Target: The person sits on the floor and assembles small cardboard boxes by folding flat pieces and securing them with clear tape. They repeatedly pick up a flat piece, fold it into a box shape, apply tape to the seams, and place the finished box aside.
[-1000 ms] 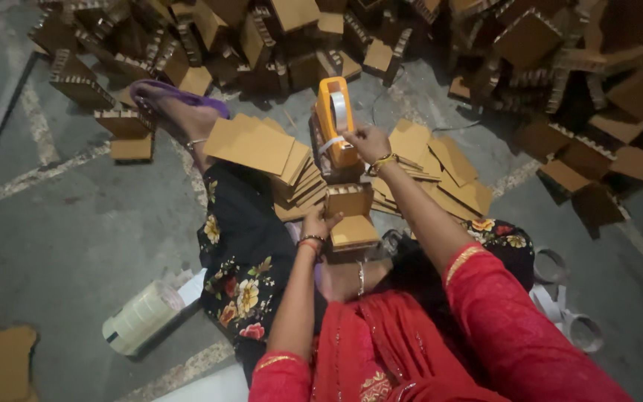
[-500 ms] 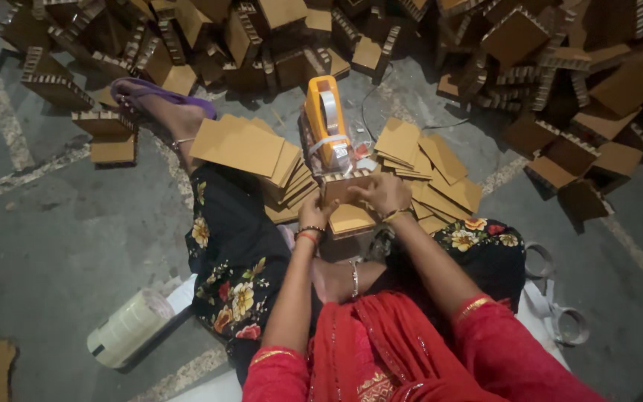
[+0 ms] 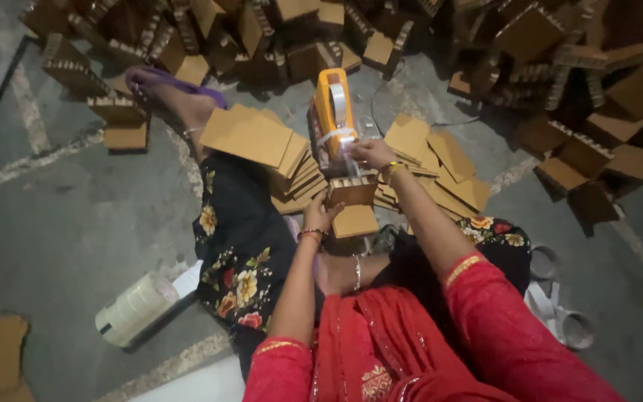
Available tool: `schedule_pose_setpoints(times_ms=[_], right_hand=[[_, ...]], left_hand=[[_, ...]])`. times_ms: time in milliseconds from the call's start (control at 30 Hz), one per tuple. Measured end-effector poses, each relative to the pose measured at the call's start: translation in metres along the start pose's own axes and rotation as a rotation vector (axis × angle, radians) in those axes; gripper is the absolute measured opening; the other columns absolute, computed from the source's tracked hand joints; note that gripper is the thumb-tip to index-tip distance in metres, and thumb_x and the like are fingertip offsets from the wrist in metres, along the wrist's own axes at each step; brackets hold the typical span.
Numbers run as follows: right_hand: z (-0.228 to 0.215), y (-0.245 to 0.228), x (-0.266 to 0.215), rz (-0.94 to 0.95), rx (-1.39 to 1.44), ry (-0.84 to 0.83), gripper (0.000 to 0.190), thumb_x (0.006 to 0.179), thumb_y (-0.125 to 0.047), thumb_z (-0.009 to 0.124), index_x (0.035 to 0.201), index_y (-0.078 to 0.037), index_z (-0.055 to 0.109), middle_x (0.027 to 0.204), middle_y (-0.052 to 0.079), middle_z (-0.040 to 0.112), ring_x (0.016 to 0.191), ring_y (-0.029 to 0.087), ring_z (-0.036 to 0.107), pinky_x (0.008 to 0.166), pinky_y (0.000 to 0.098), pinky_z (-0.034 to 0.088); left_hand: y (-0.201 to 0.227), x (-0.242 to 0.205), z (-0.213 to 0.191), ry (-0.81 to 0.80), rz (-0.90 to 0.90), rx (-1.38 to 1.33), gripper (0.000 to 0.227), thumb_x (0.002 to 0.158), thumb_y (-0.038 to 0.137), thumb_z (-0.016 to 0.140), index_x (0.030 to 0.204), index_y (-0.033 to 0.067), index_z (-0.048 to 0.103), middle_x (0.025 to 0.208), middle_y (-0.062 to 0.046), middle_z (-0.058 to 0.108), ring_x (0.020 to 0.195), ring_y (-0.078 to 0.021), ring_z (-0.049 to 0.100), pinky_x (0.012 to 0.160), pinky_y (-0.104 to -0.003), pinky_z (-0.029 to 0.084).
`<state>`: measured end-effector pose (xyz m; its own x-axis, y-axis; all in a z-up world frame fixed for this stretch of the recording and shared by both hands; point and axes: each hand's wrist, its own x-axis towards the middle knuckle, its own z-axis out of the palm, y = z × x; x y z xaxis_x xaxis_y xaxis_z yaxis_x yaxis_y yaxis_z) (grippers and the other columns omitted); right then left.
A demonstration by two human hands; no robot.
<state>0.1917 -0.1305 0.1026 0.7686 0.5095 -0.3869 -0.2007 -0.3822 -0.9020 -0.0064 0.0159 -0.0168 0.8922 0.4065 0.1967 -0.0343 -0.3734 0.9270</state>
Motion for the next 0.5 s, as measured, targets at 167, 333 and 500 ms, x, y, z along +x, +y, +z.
schedule_pose_setpoints(times_ms=[167, 333, 500], right_hand=[[-0.008, 0.005, 0.038, -0.169, -0.35, -0.031, 0.021, 0.088, -0.029, 0.076, 0.095, -0.01, 0.082, 0.079, -0.004, 0.078, 0.069, 0.005, 0.07, 0.066, 0.0256, 0.056], [-0.023, -0.002, 0.044, -0.058, -0.523, -0.047, 0.022, 0.082, -0.026, 0.08, 0.086, -0.005, 0.082, 0.077, 0.006, 0.075, 0.064, 0.011, 0.065, 0.06, 0.0305, 0.053], [-0.005, -0.016, 0.023, -0.054, -1.004, -0.342, 0.03, 0.089, -0.038, 0.078, 0.101, -0.01, 0.077, 0.097, 0.011, 0.073, 0.074, 0.025, 0.066, 0.068, 0.0388, 0.048]], left_hand=[[0.001, 0.016, -0.01, 0.017, 0.098, 0.031, 0.065, 0.072, 0.024, 0.09, 0.127, 0.0001, 0.066, 0.113, -0.021, 0.073, 0.106, -0.0339, 0.071, 0.09, -0.04, 0.055], [0.034, 0.029, -0.02, 0.037, 0.053, 0.028, 0.049, 0.073, 0.011, 0.079, 0.121, 0.0048, 0.07, 0.096, -0.018, 0.072, 0.088, -0.0309, 0.072, 0.079, -0.038, 0.056], [0.081, 0.021, -0.033, -0.141, -0.159, 0.073, 0.045, 0.077, 0.005, 0.073, 0.122, 0.0099, 0.071, 0.091, -0.019, 0.07, 0.082, -0.0342, 0.069, 0.076, -0.039, 0.055]])
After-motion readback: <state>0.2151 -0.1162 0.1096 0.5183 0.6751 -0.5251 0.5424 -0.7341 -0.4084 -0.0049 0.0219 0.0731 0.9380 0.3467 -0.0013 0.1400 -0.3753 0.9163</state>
